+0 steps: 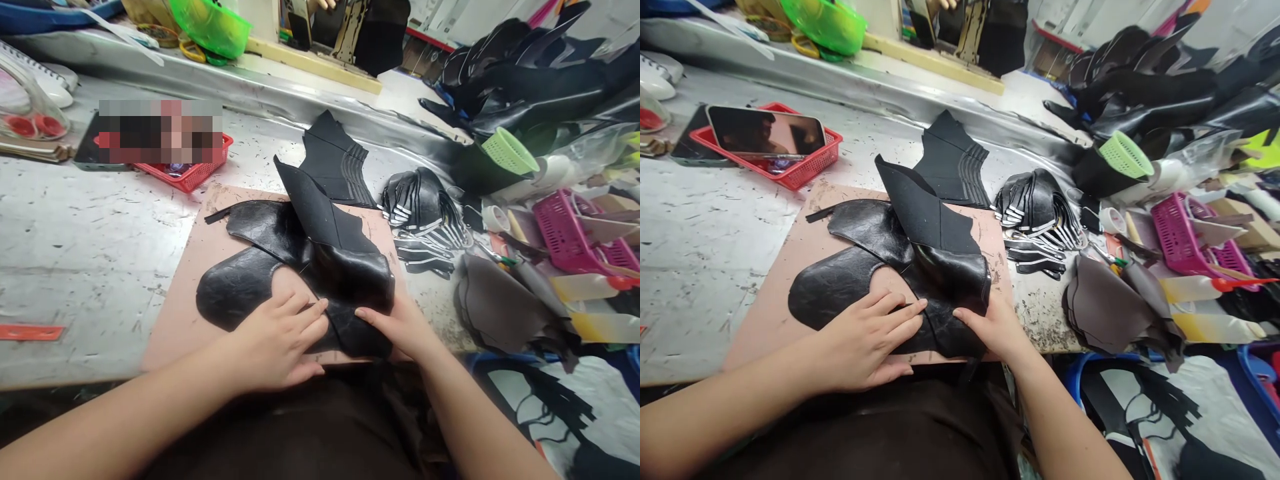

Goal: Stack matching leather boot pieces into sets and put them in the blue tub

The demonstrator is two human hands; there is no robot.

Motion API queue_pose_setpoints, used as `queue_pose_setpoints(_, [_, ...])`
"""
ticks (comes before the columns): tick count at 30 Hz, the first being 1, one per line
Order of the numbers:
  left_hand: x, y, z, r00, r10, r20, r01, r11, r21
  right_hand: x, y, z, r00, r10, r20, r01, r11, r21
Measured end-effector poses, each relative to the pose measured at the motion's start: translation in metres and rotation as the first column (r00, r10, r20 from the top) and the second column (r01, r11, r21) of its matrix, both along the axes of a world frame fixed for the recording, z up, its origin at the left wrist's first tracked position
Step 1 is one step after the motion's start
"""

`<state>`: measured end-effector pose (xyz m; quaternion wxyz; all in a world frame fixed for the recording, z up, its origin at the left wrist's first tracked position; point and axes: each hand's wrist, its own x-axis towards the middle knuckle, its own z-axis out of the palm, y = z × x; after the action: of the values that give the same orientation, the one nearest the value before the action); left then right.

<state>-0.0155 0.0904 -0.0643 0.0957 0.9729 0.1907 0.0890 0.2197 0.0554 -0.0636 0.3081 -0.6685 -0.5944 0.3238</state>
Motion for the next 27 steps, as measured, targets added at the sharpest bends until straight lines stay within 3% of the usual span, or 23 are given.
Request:
queue_pose_setpoints(8, [0.009, -0.006, -0.015, 0.998, -0.042, 0.053, 0.034, 0.987, 0.155, 0.0, 0.001, 0.0, 0.998, 0.025, 0.065, -0.025, 1.0, 0.006])
queue_pose_setpoints(15, [0.012, -0.018, -0.01, 0.997, -0.073, -0.026, 0.075, 0.994, 0.081, 0.004, -0.003, 0.0, 0.989, 0.051, 0.137, -0.05, 0.999, -0.012])
queue_pose_setpoints(17, [0.012, -0.021, -0.01, 0.996, -0.078, -0.036, 0.08, 0.995, 0.056, 0.01, -0.004, 0.012, 0.981, -0.048, 0.186, 0.038, 0.998, 0.057])
queue_pose_setpoints(19, [0.011, -0.023, -0.011, 0.995, -0.095, -0.043, 0.096, 0.995, 0.018, 0.01, 0.002, 0.029, 0.94, -0.22, 0.261, 0.14, 0.946, 0.292])
queue_pose_setpoints(21, [0.011, -0.022, -0.011, 0.992, -0.115, -0.048, 0.113, 0.993, -0.037, -0.003, 0.02, 0.047, 0.908, -0.238, 0.344, 0.006, 0.83, 0.558])
queue_pose_setpoints(22, [0.01, -0.02, -0.011, 0.991, -0.127, -0.048, 0.123, 0.99, -0.072, -0.016, 0.034, 0.054, 0.899, -0.133, 0.417, -0.175, 0.763, 0.622])
queue_pose_setpoints(24, [0.005, -0.014, -0.009, 0.988, -0.151, -0.034, 0.145, 0.979, -0.142, -0.054, 0.071, 0.06, 0.784, 0.23, 0.577, -0.568, 0.642, 0.515])
queue_pose_setpoints(25, [0.001, -0.01, -0.007, 0.986, -0.166, -0.022, 0.16, 0.971, -0.18, -0.076, 0.091, 0.061, 0.7, 0.36, 0.617, -0.685, 0.583, 0.437])
queue_pose_setpoints(26, [-0.004, -0.006, -0.005, 0.985, -0.174, -0.008, 0.168, 0.961, -0.22, -0.098, 0.112, 0.062, 0.629, 0.443, 0.638, -0.75, 0.561, 0.35])
queue_pose_setpoints(27, [-0.009, -0.002, -0.002, 0.987, -0.16, 0.009, 0.157, 0.954, -0.256, -0.117, 0.13, 0.064, 0.59, 0.492, 0.64, -0.771, 0.579, 0.265])
